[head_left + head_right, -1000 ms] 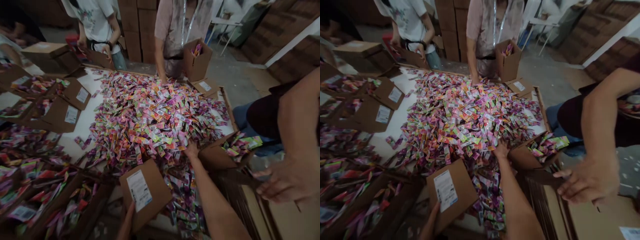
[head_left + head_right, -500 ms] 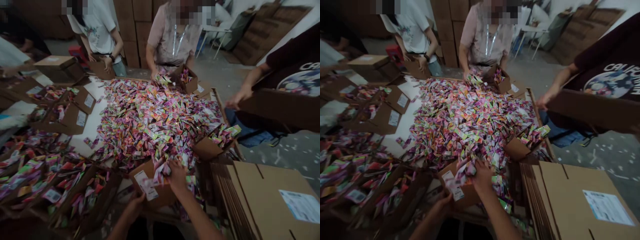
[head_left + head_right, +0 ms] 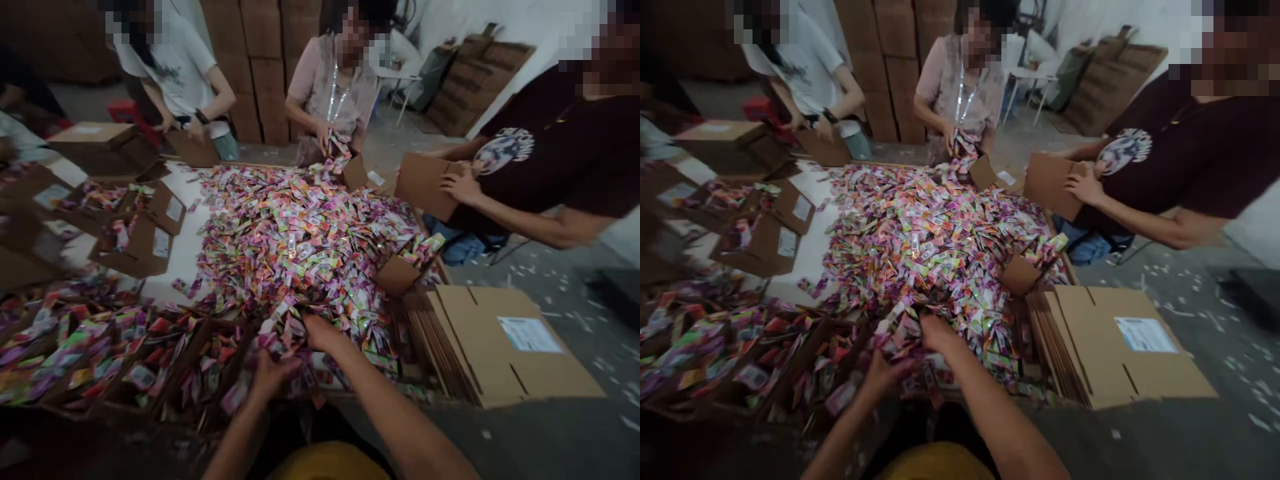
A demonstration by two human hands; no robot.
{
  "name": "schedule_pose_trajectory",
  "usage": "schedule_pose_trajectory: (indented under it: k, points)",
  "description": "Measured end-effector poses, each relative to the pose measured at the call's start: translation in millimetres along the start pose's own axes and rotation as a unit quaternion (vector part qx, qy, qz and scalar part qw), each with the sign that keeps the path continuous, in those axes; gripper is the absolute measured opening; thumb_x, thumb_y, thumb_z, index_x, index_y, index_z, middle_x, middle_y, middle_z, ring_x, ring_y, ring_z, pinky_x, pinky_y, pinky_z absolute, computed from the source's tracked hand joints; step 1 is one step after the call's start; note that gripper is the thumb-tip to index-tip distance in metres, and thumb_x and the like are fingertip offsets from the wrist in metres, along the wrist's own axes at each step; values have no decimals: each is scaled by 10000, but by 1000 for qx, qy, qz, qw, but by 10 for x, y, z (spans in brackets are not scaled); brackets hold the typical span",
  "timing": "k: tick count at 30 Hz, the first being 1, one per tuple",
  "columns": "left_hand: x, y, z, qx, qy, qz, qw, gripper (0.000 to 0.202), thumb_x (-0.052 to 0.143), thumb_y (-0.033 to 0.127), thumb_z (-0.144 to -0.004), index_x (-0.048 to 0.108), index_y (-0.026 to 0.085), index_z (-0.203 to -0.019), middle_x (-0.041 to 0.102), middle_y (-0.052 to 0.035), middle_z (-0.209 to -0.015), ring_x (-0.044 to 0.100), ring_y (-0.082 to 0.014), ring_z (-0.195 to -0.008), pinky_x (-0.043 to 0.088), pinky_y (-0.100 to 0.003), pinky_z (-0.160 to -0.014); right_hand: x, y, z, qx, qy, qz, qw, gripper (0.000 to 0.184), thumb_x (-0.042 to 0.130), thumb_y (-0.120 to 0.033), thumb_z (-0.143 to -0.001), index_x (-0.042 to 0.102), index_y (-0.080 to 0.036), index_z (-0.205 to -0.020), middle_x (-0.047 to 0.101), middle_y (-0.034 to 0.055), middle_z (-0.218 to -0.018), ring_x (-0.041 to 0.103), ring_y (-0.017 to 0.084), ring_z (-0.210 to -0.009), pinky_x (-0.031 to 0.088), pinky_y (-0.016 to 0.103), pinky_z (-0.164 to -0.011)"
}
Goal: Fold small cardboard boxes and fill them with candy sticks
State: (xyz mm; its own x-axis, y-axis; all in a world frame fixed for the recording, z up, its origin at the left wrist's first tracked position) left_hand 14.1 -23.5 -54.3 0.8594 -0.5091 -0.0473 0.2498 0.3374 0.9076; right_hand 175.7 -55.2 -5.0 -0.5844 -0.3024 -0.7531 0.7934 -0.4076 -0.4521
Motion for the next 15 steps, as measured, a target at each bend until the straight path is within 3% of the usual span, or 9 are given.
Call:
schedule_pose_trajectory:
  k: [2, 4, 6, 8, 10, 11, 13, 15]
  points:
    - [-76, 256, -20, 120, 13, -110, 987, 629, 809, 389, -657, 565, 183, -1198, 608, -101, -1198, 578, -290, -1144, 480, -484, -989, -180, -43, 136, -32, 42, -58, 997, 620, 728, -141, -675, 553, -186, -1268, 668, 94, -1201, 630, 232, -1086, 483, 283, -881]
    - [-20, 523, -59, 241, 25, -259, 935, 441, 750, 413, -722, 652, 209, -1101, 524, -132, -1342, 473, -345, -1275, 394, -560, -1052, -407, -4, 338, -60, 127, -151, 978, 730, 773, -198, -648, 517, -230, -1330, 632, 65, -1278, 595, 224, -1151, 461, 300, -959]
    - [138, 673, -132, 289, 12, -375, 881, 232, 653, 390, -822, 719, 236, -982, 474, -129, -1419, 392, -376, -1339, 358, -604, -1053, -567, 227, 574, -52, 230, -250, 939, 747, 783, -274, -656, 508, -248, -1351, 626, 58, -1283, 587, 227, -1158, 453, 339, -989]
    - [312, 714, -232, 291, -22, -420, 859, 198, 572, 339, -881, 740, 237, -902, 483, -117, -1424, 416, -357, -1328, 391, -562, -1042, -553, 681, 807, 16, 325, -302, 896, 595, 707, -357, -733, 556, -228, -1294, 649, 72, -1227, 605, 228, -1115, 463, 367, -979]
    - [428, 708, -332, 289, -47, -396, 870, 199, 551, 306, -888, 724, 210, -908, 484, -121, -1421, 455, -311, -1313, 415, -468, -1057, -320, 1258, 1001, 136, 387, -298, 862, 519, 629, -405, -771, 585, -177, -1235, 647, 121, -1198, 611, 257, -1098, 460, 410, -980]
    - [454, 698, -378, 287, -55, -369, 882, 192, 563, 300, -876, 702, 194, -956, 487, -130, -1412, 473, -288, -1304, 422, -422, -1060, -120, 1537, 1061, 210, 385, -283, 853, 546, 617, -413, -768, 571, -150, -1245, 635, 151, -1204, 606, 280, -1109, 452, 434, -987]
    - [424, 669, -465, 260, -41, -324, 909, 341, 622, 299, -822, 609, 171, -1139, 520, -147, -1364, 506, -265, -1279, 437, -380, -1045, 378, 1972, 1092, 359, 310, -241, 847, 764, 675, -459, -717, 457, -117, -1365, 581, 219, -1264, 567, 352, -1173, 446, 491, -970]
    - [330, 626, -535, 198, -9, -310, 930, 620, 666, 303, -774, 444, 157, -1335, 565, -152, -1313, 558, -261, -1218, 460, -379, -1003, 818, 2160, 1011, 449, 228, -200, 841, 1024, 736, -508, -664, 262, -128, -1489, 450, 294, -1381, 479, 437, -1256, 440, 566, -927]
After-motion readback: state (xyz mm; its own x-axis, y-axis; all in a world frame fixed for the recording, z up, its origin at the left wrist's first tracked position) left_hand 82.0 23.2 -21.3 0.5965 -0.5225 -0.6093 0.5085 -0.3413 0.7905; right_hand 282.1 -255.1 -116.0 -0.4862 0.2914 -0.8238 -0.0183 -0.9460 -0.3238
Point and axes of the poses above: each hand's wrist, its own z-axis away from the middle knuckle, its own x-axis out of the palm, y = z × x, the point moved 5 cm from there along -z, towards the middle knuckle
